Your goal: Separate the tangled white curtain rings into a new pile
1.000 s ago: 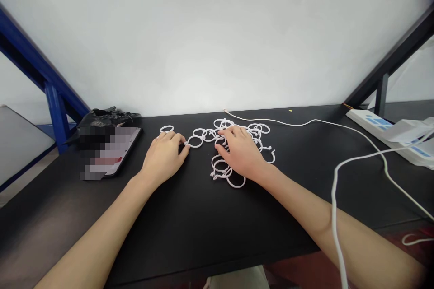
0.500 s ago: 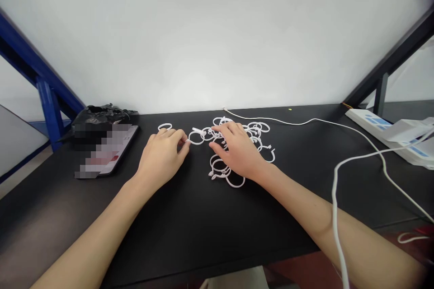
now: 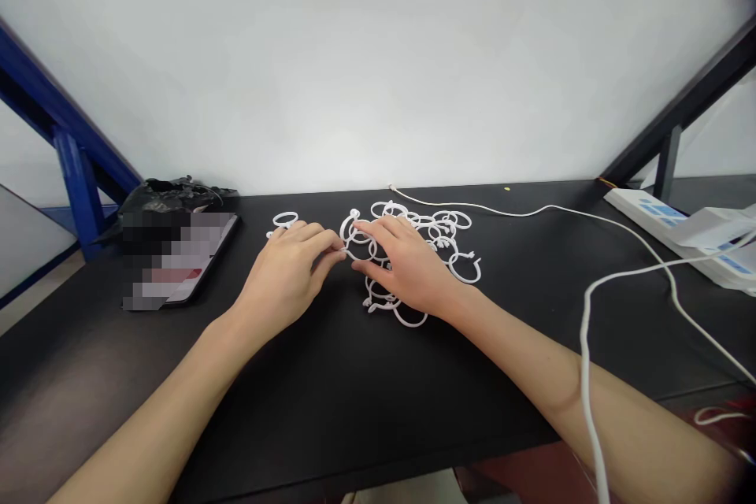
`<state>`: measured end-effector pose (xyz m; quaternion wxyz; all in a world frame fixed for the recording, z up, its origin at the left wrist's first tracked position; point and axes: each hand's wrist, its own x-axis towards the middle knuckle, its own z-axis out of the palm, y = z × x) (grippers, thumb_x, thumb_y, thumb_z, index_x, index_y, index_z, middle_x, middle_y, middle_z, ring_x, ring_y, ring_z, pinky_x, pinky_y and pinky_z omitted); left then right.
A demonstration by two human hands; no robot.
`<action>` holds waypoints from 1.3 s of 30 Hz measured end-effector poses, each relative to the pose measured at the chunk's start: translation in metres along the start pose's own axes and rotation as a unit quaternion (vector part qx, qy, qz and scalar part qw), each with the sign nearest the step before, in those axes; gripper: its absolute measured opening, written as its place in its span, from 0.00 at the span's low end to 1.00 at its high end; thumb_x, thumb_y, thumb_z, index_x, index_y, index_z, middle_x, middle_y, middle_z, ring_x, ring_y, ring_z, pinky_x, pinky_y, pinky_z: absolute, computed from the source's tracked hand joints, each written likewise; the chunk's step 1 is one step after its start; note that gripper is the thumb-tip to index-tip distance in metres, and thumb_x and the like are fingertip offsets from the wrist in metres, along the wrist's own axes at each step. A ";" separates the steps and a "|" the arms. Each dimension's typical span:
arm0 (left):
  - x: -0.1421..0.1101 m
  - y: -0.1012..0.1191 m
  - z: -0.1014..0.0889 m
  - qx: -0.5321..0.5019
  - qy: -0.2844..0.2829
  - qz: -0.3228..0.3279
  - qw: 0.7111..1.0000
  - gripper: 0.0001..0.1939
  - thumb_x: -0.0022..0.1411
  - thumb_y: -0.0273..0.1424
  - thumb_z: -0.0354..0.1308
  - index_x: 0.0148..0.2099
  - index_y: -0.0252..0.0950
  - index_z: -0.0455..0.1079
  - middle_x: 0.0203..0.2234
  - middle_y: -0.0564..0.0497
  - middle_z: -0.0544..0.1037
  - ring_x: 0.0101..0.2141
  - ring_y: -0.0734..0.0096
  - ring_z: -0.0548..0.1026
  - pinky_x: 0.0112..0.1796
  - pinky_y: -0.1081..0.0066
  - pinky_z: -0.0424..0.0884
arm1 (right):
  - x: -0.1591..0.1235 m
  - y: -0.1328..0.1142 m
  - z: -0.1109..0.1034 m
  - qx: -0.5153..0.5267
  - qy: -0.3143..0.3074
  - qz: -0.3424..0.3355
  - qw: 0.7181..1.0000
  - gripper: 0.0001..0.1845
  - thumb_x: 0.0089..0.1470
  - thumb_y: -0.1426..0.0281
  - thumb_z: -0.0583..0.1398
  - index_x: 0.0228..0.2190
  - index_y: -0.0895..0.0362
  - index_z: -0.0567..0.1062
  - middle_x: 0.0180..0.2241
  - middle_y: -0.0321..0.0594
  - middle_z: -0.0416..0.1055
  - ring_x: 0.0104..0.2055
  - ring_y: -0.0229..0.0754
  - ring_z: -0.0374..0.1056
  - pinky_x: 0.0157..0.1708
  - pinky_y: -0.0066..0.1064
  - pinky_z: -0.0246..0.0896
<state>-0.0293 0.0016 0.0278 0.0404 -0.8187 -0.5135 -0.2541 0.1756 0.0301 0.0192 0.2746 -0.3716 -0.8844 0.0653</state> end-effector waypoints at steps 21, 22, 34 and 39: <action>0.000 0.002 0.004 -0.048 -0.029 -0.017 0.998 0.10 0.69 0.33 0.47 0.38 0.39 0.69 0.34 0.51 0.77 0.35 0.65 0.73 0.38 0.63 0.66 | -0.003 0.000 0.001 0.007 0.006 0.020 1.000 0.21 0.57 0.62 0.64 0.50 0.56 0.72 0.43 0.44 0.72 0.48 0.48 0.66 0.50 0.41 0.63; 0.000 0.002 0.005 -0.050 -0.029 -0.023 0.998 0.10 0.69 0.33 0.48 0.38 0.40 0.69 0.35 0.51 0.78 0.36 0.65 0.73 0.38 0.63 0.66 | -0.002 0.000 0.001 0.008 0.008 0.022 1.000 0.21 0.57 0.62 0.64 0.51 0.56 0.72 0.44 0.44 0.72 0.49 0.48 0.66 0.50 0.42 0.63; 0.000 -0.040 -0.001 0.165 0.028 -0.245 0.955 0.15 0.67 0.36 0.45 0.44 0.36 0.72 0.41 0.37 0.78 0.46 0.42 0.72 0.40 0.50 0.68 | -0.004 -0.004 -0.013 0.045 -0.074 -0.038 0.996 0.24 0.53 0.51 0.64 0.44 0.54 0.76 0.42 0.42 0.73 0.49 0.48 0.65 0.54 0.43 0.60; -0.003 -0.041 0.004 0.197 0.026 -0.226 0.954 0.19 0.65 0.39 0.48 0.49 0.33 0.71 0.45 0.32 0.75 0.47 0.38 0.70 0.42 0.47 0.68 | -0.002 0.006 0.000 -0.003 -0.064 -0.005 0.998 0.19 0.59 0.54 0.60 0.44 0.55 0.76 0.44 0.44 0.72 0.49 0.48 0.64 0.52 0.43 0.60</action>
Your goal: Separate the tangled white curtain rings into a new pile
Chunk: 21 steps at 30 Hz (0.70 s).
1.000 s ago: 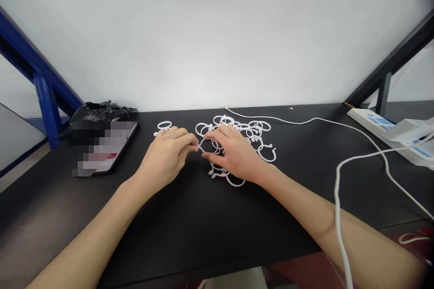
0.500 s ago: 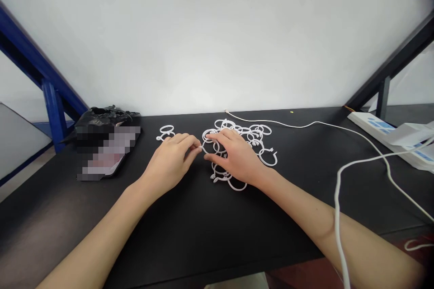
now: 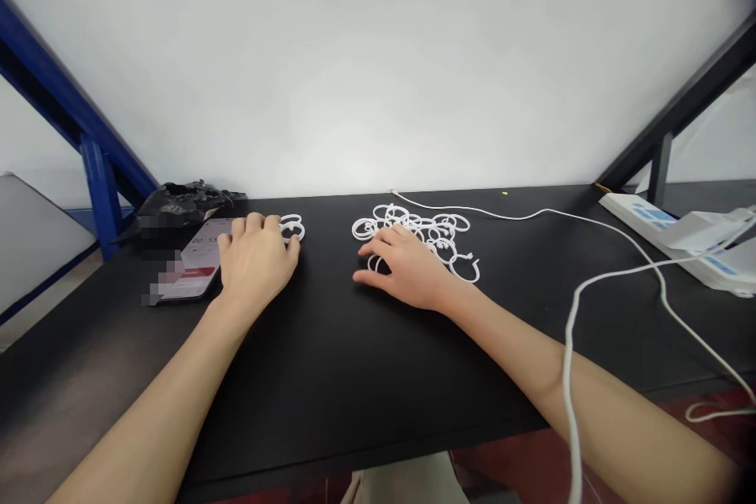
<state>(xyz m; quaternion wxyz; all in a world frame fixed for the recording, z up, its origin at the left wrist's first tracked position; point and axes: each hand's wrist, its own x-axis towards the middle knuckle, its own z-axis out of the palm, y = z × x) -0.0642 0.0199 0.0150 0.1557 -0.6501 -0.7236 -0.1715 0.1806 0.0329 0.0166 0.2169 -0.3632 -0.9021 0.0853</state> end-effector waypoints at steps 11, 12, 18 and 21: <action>-0.020 0.045 -0.001 -0.238 -0.110 0.238 0.935 0.11 0.68 0.36 0.51 0.45 0.39 0.72 0.38 0.49 0.77 0.40 0.60 0.69 0.44 0.58 0.68 | 0.010 0.010 0.009 -0.027 0.053 0.047 0.997 0.14 0.65 0.62 0.56 0.29 0.56 0.70 0.34 0.40 0.70 0.39 0.42 0.61 0.44 0.34 0.56; -0.020 0.044 -0.002 -0.242 -0.106 0.235 0.935 0.11 0.68 0.36 0.51 0.44 0.39 0.72 0.37 0.49 0.77 0.40 0.61 0.69 0.44 0.58 0.68 | 0.010 0.009 0.009 -0.021 0.053 0.047 0.997 0.14 0.65 0.62 0.55 0.29 0.56 0.70 0.34 0.40 0.70 0.39 0.42 0.61 0.44 0.34 0.56; -0.019 0.043 -0.007 -0.269 -0.086 0.232 0.931 0.10 0.67 0.37 0.52 0.44 0.40 0.73 0.36 0.51 0.78 0.39 0.62 0.69 0.44 0.59 0.67 | 0.014 0.004 0.008 -0.016 0.069 0.038 0.997 0.15 0.67 0.62 0.52 0.30 0.56 0.69 0.33 0.40 0.71 0.38 0.42 0.61 0.44 0.34 0.55; -0.020 0.045 -0.008 -0.267 -0.097 0.240 0.928 0.10 0.67 0.36 0.52 0.43 0.39 0.73 0.35 0.51 0.78 0.39 0.62 0.69 0.44 0.59 0.68 | 0.014 0.004 0.006 -0.017 0.086 0.049 0.995 0.15 0.67 0.62 0.53 0.31 0.56 0.70 0.34 0.40 0.72 0.39 0.42 0.63 0.45 0.34 0.56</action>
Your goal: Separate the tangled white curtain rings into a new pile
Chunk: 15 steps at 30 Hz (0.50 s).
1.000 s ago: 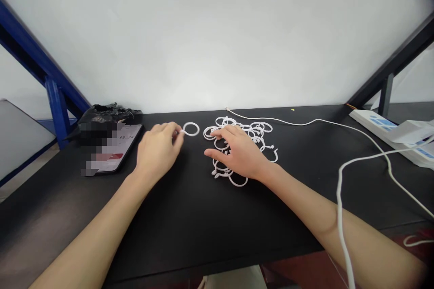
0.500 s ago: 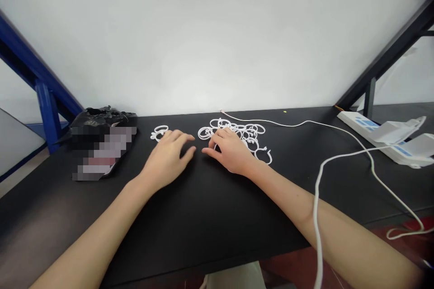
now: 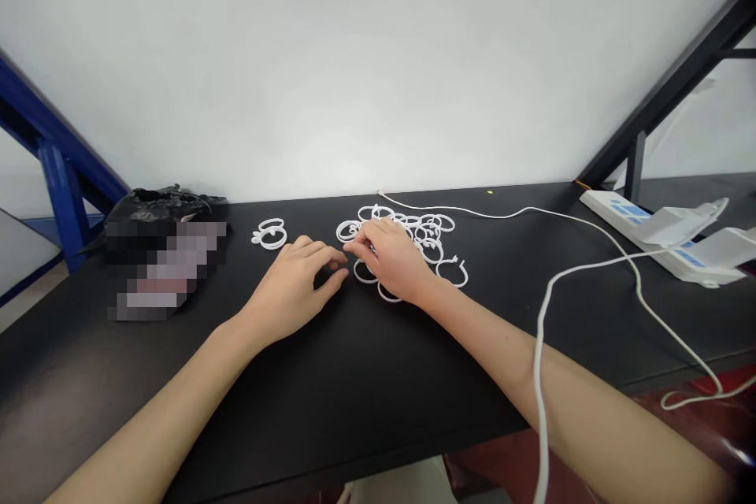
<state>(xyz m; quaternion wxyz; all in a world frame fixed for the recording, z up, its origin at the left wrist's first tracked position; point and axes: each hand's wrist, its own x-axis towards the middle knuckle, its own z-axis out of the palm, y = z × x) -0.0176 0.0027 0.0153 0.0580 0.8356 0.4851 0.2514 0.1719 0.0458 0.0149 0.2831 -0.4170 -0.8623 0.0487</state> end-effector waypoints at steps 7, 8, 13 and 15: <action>0.000 -0.005 0.002 -0.011 -0.010 -0.017 1.000 0.11 0.67 0.39 0.52 0.43 0.40 0.73 0.36 0.50 0.79 0.41 0.61 0.70 0.46 0.58 0.68 | 0.000 0.013 -0.032 -0.147 -0.029 0.176 0.973 0.18 0.67 0.61 0.50 0.38 0.59 0.74 0.43 0.49 0.74 0.46 0.50 0.70 0.45 0.39 0.61; 0.000 -0.005 0.002 -0.011 -0.011 -0.021 1.000 0.11 0.67 0.39 0.52 0.43 0.40 0.73 0.36 0.50 0.79 0.42 0.61 0.70 0.46 0.58 0.68 | -0.001 0.015 -0.037 -0.171 -0.047 0.229 0.957 0.19 0.66 0.60 0.50 0.40 0.59 0.74 0.44 0.51 0.74 0.44 0.52 0.71 0.43 0.41 0.63; 0.000 -0.005 0.000 -0.019 -0.014 -0.044 0.999 0.12 0.67 0.38 0.52 0.45 0.40 0.73 0.34 0.51 0.79 0.41 0.60 0.71 0.46 0.58 0.69 | -0.007 0.022 -0.052 -0.209 -0.109 0.298 0.925 0.21 0.67 0.62 0.47 0.46 0.63 0.72 0.44 0.58 0.73 0.46 0.60 0.73 0.41 0.45 0.66; 0.000 -0.004 -0.001 -0.020 -0.018 -0.047 0.999 0.12 0.67 0.38 0.51 0.45 0.40 0.73 0.33 0.51 0.78 0.41 0.60 0.71 0.45 0.58 0.69 | -0.009 0.021 -0.051 -0.207 -0.123 0.288 0.927 0.20 0.67 0.64 0.46 0.45 0.63 0.72 0.44 0.58 0.73 0.45 0.59 0.73 0.41 0.46 0.66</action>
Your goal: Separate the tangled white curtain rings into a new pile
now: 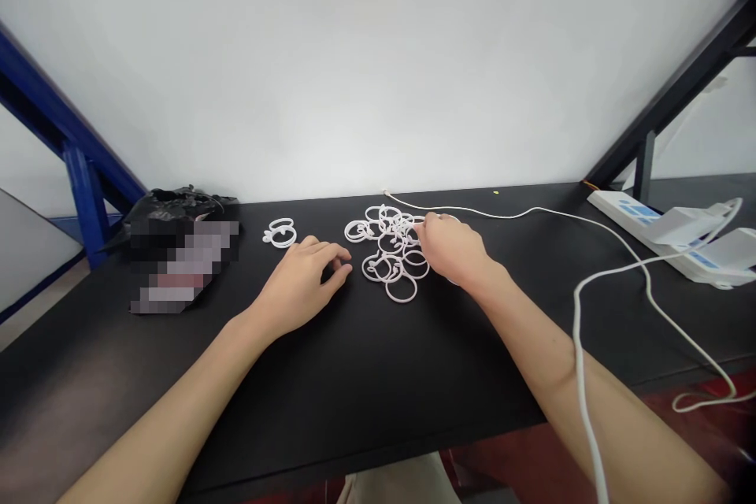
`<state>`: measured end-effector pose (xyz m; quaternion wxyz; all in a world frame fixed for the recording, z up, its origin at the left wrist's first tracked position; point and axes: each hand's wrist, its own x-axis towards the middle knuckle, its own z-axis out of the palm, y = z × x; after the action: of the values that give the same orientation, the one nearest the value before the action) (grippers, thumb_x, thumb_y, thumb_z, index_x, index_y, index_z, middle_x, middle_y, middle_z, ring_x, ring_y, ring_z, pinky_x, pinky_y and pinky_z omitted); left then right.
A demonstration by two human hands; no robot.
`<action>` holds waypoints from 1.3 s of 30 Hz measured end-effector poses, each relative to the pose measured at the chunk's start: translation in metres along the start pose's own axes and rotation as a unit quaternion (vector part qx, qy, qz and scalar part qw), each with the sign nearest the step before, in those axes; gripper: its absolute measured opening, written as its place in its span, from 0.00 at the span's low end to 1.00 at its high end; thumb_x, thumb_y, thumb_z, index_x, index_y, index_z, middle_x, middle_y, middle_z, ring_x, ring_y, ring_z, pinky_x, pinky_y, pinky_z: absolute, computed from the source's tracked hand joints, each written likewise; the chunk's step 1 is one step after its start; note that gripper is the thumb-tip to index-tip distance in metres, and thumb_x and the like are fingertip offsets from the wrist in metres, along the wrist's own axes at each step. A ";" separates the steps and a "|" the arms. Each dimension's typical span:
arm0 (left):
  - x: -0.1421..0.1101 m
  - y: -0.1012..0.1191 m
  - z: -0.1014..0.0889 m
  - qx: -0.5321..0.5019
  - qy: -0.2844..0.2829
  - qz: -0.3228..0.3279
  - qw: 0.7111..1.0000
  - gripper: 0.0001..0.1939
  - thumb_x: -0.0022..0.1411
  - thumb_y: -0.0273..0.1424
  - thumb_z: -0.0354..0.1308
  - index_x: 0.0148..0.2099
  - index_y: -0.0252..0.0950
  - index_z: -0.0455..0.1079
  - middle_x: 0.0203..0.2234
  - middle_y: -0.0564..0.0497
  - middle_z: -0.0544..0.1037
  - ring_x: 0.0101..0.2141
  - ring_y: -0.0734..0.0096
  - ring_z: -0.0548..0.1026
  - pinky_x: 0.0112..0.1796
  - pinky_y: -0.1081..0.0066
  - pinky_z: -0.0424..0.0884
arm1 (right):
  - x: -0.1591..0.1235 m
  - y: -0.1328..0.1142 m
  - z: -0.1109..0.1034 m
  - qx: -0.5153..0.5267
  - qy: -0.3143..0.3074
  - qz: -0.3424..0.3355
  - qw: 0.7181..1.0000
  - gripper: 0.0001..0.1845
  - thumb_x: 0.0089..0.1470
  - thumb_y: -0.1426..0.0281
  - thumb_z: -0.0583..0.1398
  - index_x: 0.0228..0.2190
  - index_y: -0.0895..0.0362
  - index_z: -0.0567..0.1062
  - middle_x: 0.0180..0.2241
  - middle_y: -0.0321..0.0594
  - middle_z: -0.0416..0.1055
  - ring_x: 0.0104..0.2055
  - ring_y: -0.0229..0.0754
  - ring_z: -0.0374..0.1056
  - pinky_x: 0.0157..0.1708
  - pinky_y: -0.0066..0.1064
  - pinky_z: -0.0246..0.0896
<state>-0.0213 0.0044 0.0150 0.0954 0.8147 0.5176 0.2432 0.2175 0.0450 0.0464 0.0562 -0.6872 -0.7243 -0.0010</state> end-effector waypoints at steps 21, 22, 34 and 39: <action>0.000 0.004 -0.004 0.001 -0.017 0.012 1.000 0.10 0.68 0.35 0.51 0.43 0.39 0.72 0.34 0.50 0.79 0.40 0.61 0.70 0.41 0.60 0.69 | -0.006 -0.015 -0.005 0.055 0.148 -0.068 0.985 0.16 0.67 0.67 0.49 0.43 0.64 0.73 0.40 0.53 0.73 0.39 0.50 0.71 0.36 0.38 0.63; 0.000 0.004 -0.004 0.001 -0.017 0.014 1.000 0.09 0.68 0.35 0.51 0.43 0.39 0.72 0.34 0.51 0.79 0.40 0.61 0.70 0.41 0.60 0.69 | -0.007 -0.017 -0.005 0.076 0.169 -0.073 0.980 0.17 0.66 0.64 0.52 0.44 0.64 0.73 0.40 0.52 0.73 0.39 0.50 0.71 0.36 0.38 0.63; 0.001 0.005 -0.001 0.010 0.020 0.031 0.999 0.07 0.66 0.27 0.51 0.45 0.37 0.68 0.38 0.48 0.75 0.40 0.59 0.69 0.41 0.59 0.68 | -0.036 -0.052 0.019 0.256 0.121 -0.363 0.888 0.16 0.59 0.77 0.58 0.48 0.57 0.70 0.43 0.44 0.67 0.41 0.41 0.68 0.42 0.35 0.69; 0.001 0.006 -0.001 0.004 0.002 0.052 0.999 0.07 0.68 0.26 0.48 0.41 0.38 0.68 0.35 0.49 0.76 0.39 0.61 0.69 0.39 0.61 0.68 | -0.033 -0.052 0.023 0.265 0.102 -0.362 0.888 0.09 0.60 0.78 0.55 0.42 0.58 0.72 0.40 0.42 0.67 0.37 0.40 0.68 0.40 0.34 0.69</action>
<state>-0.0166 0.0029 0.0187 0.0786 0.8404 0.4757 0.2476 0.1653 0.0115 0.0249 0.3057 -0.3326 -0.8865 0.1004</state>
